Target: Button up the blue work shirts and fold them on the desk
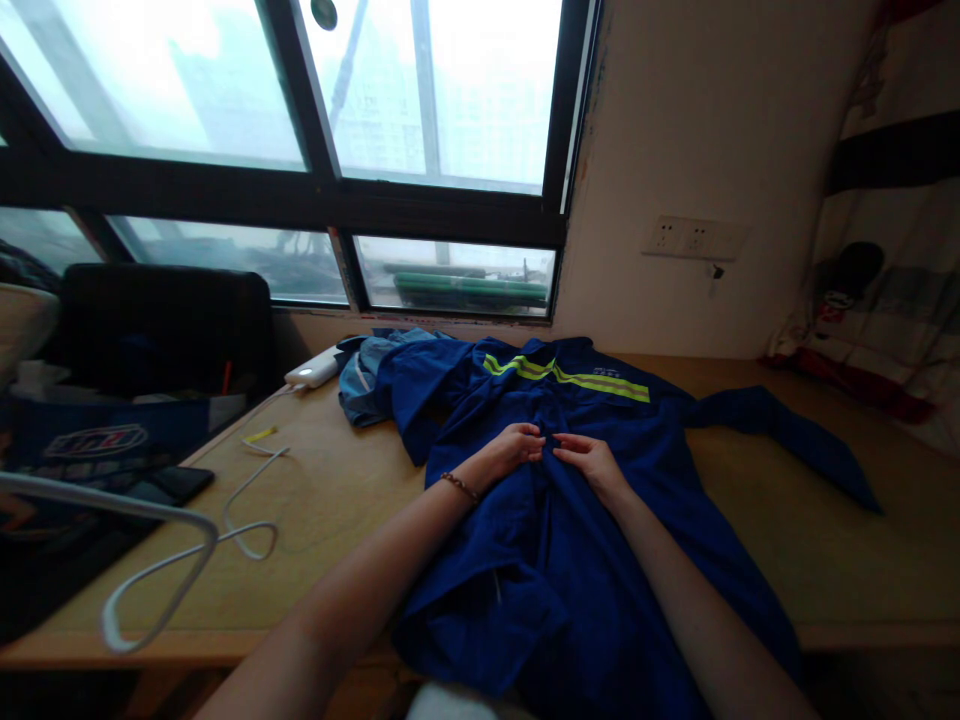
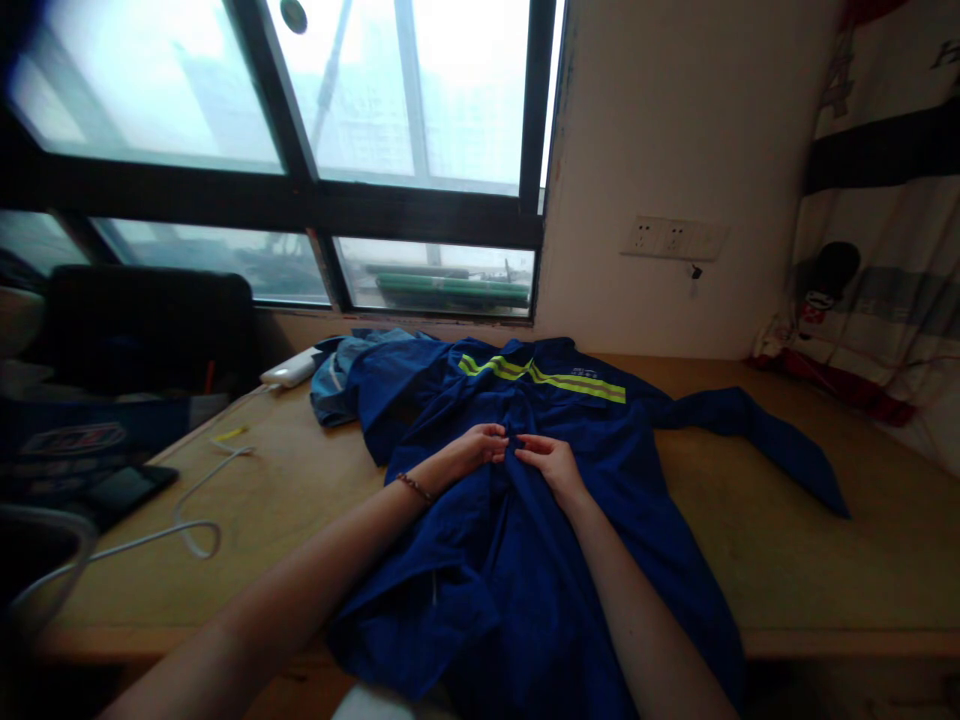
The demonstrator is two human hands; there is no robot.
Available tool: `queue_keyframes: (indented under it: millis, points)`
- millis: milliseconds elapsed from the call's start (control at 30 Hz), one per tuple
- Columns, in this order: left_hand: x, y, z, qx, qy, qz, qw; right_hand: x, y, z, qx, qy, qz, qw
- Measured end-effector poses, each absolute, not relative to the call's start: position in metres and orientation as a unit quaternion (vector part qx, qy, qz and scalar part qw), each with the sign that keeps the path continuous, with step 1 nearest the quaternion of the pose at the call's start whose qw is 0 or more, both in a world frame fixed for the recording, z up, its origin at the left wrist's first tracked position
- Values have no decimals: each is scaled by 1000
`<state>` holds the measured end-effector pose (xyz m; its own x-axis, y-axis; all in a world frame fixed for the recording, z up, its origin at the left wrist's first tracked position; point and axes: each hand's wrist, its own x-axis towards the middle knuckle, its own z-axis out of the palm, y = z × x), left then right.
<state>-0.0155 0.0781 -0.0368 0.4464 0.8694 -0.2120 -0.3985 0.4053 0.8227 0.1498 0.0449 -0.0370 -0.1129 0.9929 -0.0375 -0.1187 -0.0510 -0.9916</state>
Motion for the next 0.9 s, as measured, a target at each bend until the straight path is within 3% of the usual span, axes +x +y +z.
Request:
queue_keyframes:
  millis: [400,600,767,900]
  points:
    - [-15,75,-32,384,322,406,764,148,43,-33,-431,-558,519,483]
    - [-10,72,-29,438,365,450,687,152,44,-30,-450,-529,517,500]
    - [-7,73,-32,481,382,448,650,154,39,-16,-541,-592,342,489]
    - [-5,78,-39,538,400,453,587,146,0,-15,-561,-677,250,405]
